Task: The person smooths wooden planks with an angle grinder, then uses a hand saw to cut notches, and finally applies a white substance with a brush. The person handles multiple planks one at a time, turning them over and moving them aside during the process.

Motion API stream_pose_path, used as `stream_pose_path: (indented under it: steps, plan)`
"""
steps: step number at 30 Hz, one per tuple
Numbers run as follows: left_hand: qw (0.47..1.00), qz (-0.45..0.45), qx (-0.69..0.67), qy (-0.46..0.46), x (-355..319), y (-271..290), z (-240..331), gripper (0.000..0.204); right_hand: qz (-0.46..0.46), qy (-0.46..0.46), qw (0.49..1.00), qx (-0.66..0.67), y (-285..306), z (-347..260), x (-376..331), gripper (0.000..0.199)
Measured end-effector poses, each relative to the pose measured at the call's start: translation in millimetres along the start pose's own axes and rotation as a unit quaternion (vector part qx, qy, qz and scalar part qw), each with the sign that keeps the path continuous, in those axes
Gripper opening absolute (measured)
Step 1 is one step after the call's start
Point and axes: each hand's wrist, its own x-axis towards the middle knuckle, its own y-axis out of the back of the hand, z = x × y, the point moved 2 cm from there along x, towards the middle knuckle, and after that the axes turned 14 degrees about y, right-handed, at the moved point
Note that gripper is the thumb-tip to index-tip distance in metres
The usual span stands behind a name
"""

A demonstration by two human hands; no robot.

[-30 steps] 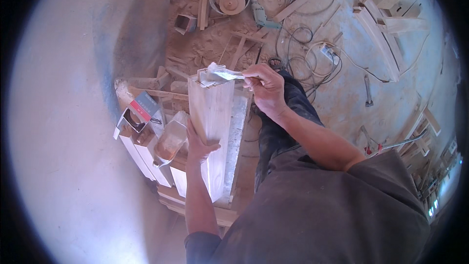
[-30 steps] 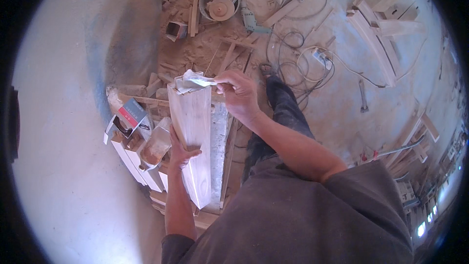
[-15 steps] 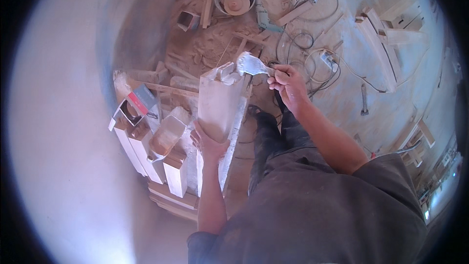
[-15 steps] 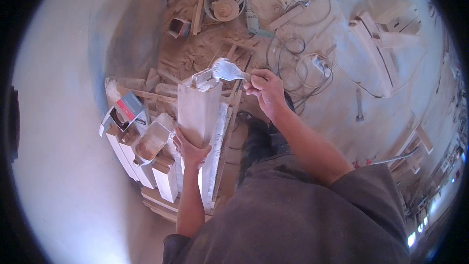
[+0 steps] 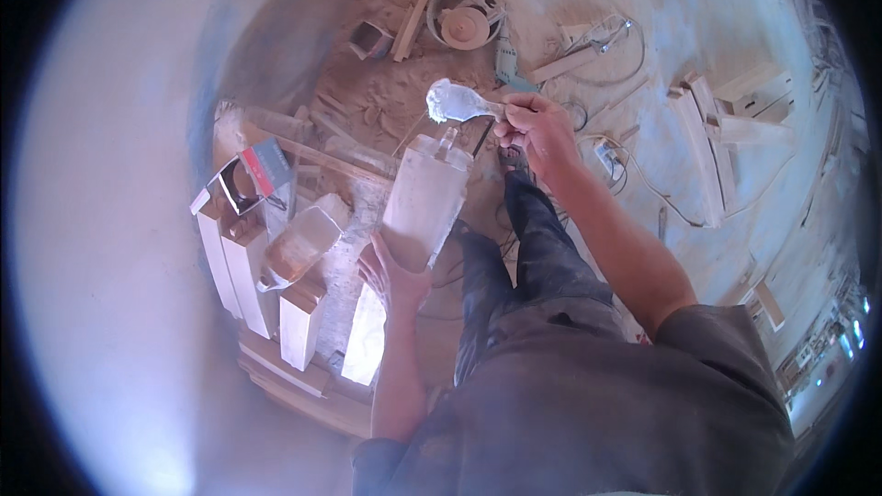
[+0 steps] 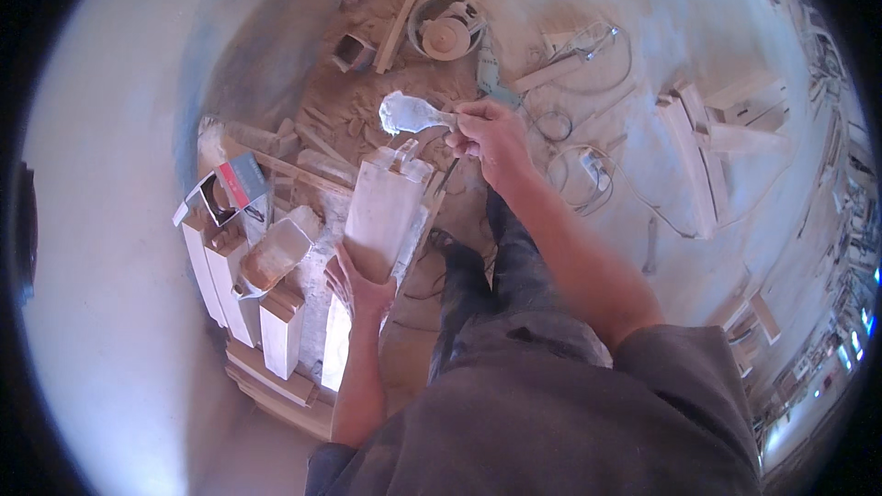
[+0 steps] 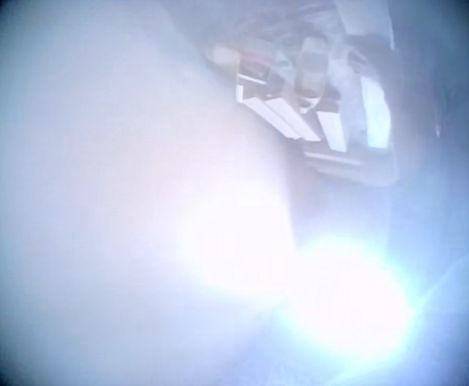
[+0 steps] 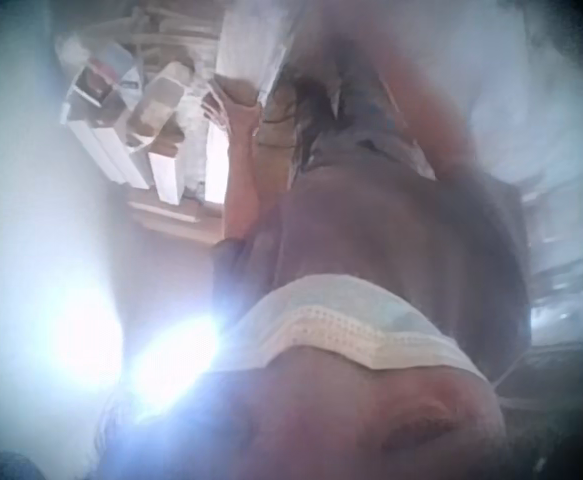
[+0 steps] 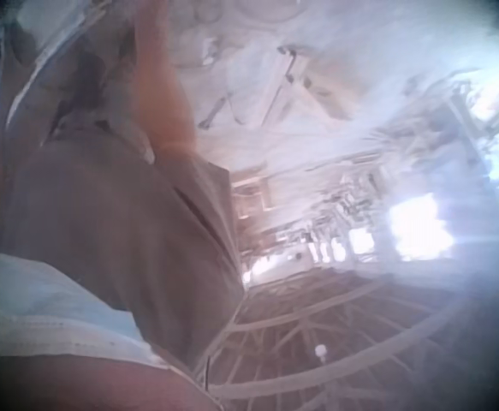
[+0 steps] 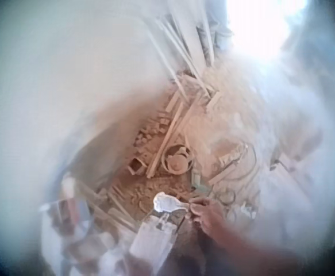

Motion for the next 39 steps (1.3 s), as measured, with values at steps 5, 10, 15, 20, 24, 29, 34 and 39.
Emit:
stream_pose_path:
  steps: [5,10,15,20,24,29,34,39]
  plan:
    - [0.998,0.050,0.013,-0.040,-20,-3,-48,0.110,-0.083,-0.021,0.978,-0.189,-42,-6,26,0.018]
    - [0.996,0.032,0.042,-0.069,-23,-8,-98,0.119,-0.161,-0.077,0.974,-0.140,-52,-15,27,0.021]
    - [0.997,-0.003,-0.010,-0.082,-14,5,-88,0.120,-0.084,-0.100,0.987,0.096,-2,-38,19,0.027]
    - [0.982,-0.016,-0.169,0.086,-36,104,-52,0.137,0.021,-0.087,0.986,0.141,68,-48,10,0.028]
    - [0.901,0.094,-0.420,0.046,-41,185,-53,0.136,0.075,-0.081,0.987,0.119,98,-36,-2,0.028]
    - [0.766,0.232,-0.583,0.137,-55,246,-76,0.099,0.014,-0.091,0.979,0.181,88,-8,-13,0.029]
    - [0.574,0.239,-0.725,0.298,-66,209,-122,0.084,-0.014,-0.097,0.981,0.167,79,-9,-18,0.028]
    - [0.466,0.144,-0.759,0.431,-44,69,-196,0.081,0.073,-0.048,0.993,0.085,92,-40,-33,0.029]
